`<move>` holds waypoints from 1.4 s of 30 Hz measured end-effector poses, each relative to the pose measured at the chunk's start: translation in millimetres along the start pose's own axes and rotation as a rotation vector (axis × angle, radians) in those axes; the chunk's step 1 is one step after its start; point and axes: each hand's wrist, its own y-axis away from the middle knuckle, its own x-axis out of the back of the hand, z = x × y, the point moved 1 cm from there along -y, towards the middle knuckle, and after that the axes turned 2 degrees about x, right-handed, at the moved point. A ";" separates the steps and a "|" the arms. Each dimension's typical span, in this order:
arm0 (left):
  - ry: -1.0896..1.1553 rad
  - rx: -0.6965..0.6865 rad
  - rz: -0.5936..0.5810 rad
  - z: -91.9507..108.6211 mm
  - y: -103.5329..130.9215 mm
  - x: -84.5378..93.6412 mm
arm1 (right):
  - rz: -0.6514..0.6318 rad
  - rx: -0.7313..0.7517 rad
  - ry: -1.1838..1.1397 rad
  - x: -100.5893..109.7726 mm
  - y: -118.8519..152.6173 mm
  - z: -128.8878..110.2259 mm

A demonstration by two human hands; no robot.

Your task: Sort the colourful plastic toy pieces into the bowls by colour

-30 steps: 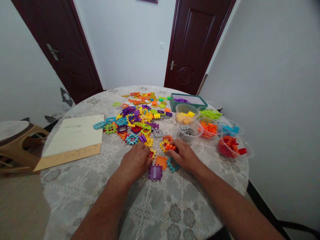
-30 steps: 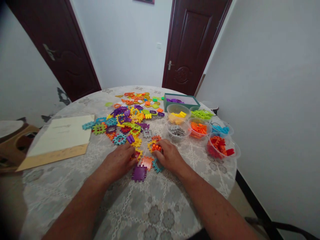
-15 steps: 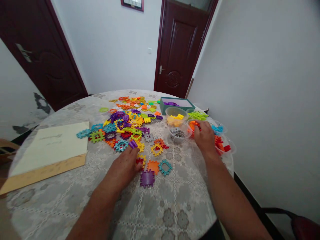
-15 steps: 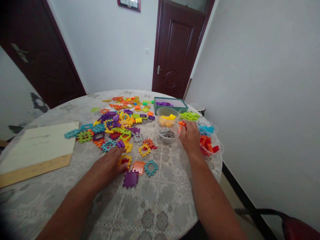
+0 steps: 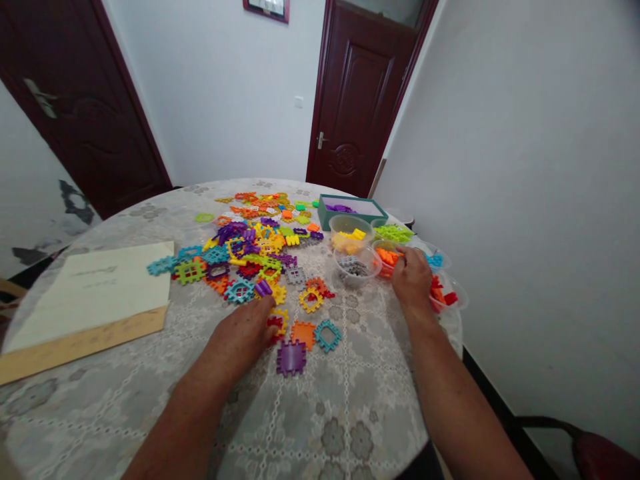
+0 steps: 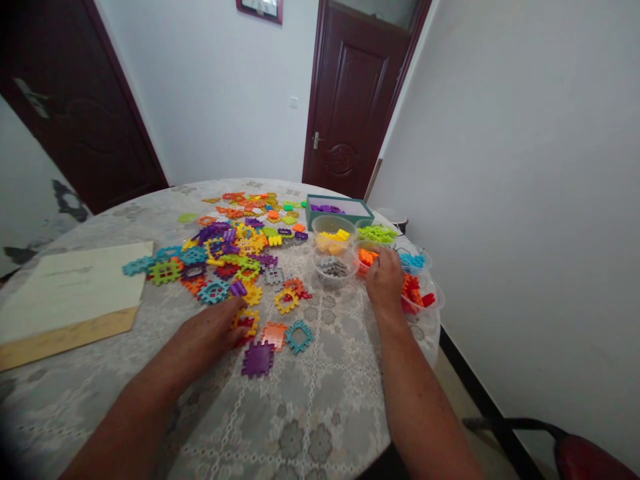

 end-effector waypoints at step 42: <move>0.542 0.005 0.246 -1.1 5.2 15.3 | -1.226 -0.307 -1.075 -16.3 71.2 -106.2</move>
